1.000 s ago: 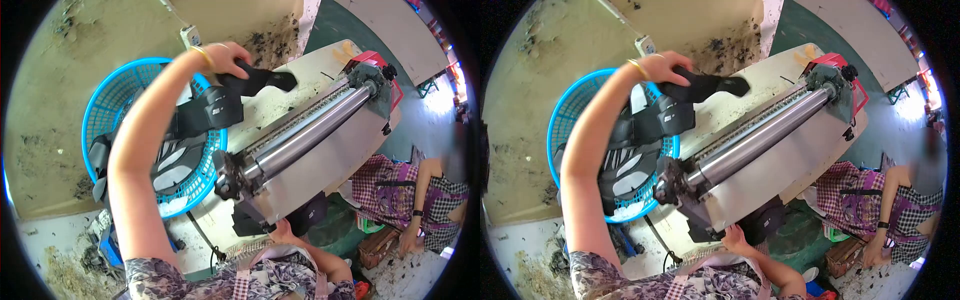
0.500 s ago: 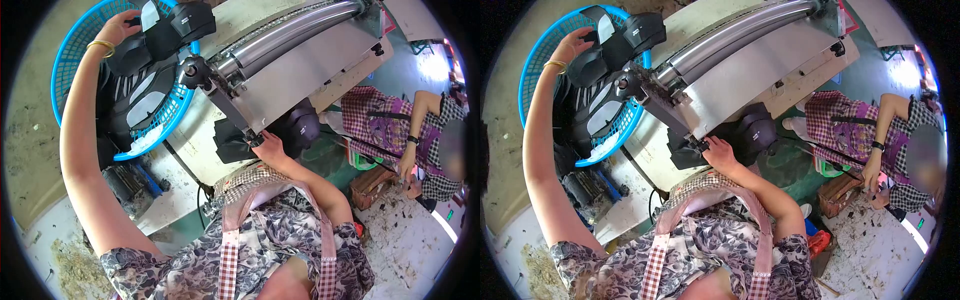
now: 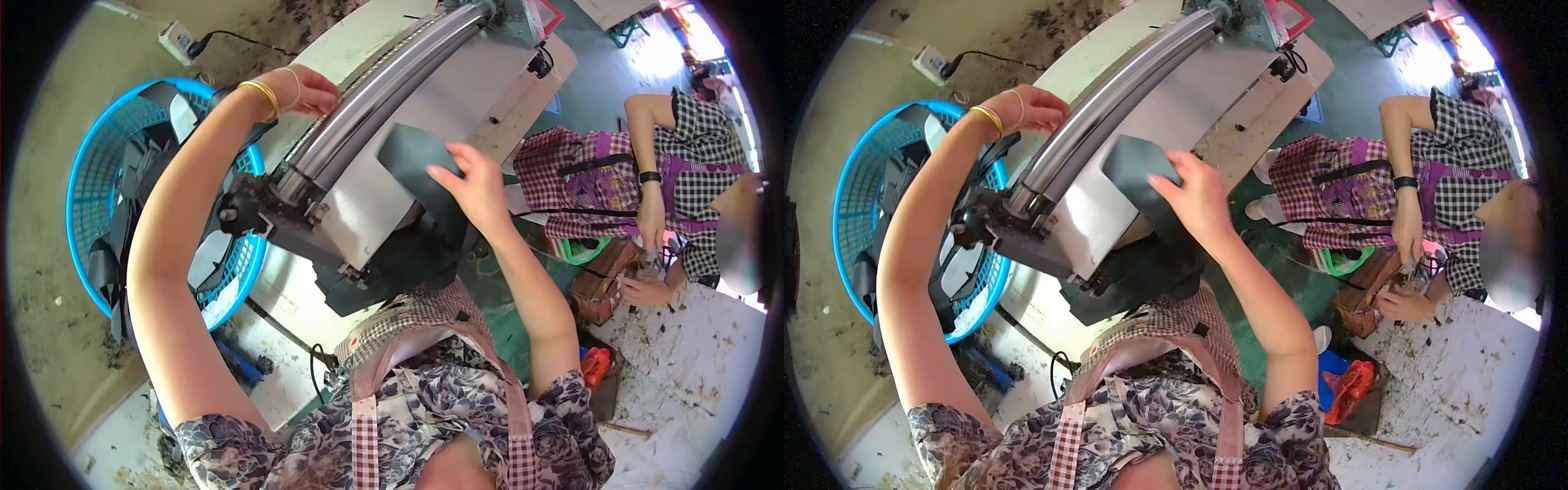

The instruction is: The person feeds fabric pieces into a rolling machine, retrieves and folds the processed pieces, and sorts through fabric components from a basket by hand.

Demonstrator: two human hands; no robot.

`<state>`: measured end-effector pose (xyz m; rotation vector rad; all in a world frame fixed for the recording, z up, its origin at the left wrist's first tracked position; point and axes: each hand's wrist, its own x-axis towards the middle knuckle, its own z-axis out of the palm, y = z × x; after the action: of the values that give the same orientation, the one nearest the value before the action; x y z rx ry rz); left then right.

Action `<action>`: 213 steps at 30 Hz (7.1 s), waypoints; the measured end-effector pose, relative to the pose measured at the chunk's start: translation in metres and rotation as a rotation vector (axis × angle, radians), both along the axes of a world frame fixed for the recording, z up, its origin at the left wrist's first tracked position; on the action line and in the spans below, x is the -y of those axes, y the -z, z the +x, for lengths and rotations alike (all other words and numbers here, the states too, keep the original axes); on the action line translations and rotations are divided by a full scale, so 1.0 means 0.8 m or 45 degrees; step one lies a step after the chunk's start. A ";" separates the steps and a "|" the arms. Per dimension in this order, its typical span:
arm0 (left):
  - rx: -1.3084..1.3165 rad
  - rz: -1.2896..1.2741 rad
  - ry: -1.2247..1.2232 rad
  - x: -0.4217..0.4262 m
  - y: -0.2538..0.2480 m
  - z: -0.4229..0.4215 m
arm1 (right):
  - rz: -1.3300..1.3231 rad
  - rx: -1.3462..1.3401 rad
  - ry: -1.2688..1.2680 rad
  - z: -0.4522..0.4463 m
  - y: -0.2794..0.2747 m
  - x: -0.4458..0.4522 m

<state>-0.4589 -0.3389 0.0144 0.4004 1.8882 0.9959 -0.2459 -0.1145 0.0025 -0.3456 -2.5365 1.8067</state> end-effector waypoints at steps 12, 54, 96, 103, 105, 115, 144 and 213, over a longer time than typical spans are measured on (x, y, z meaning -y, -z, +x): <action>-0.333 -0.069 -0.370 0.038 0.020 -0.072 | 0.506 -0.426 -0.516 0.129 0.112 0.059; -0.438 -0.123 0.222 -0.013 0.007 0.009 | -0.064 -0.389 0.106 -0.005 0.020 -0.020; -0.961 -0.021 0.271 0.022 0.003 0.047 | 0.395 -0.731 0.109 0.060 -0.003 0.017; -0.958 -0.042 0.304 0.018 0.003 0.051 | 0.634 -0.874 0.201 0.052 -0.011 0.019; -0.953 -0.039 0.330 0.017 0.003 0.050 | 0.260 -0.679 0.277 0.053 0.001 0.018; -1.029 -0.022 0.236 0.026 0.000 0.040 | -0.018 -0.150 0.233 0.057 0.006 -0.005; -0.981 0.463 0.040 0.024 -0.052 0.059 | -0.374 -0.390 0.180 -0.039 -0.022 0.077; -1.402 -0.222 0.087 0.074 -0.132 -0.008 | -0.289 0.043 -0.005 0.075 -0.024 0.006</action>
<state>-0.4656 -0.3982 0.1202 1.0447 2.8663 0.5586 -0.1860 -0.1192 0.0219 -0.3772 -2.3568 2.1134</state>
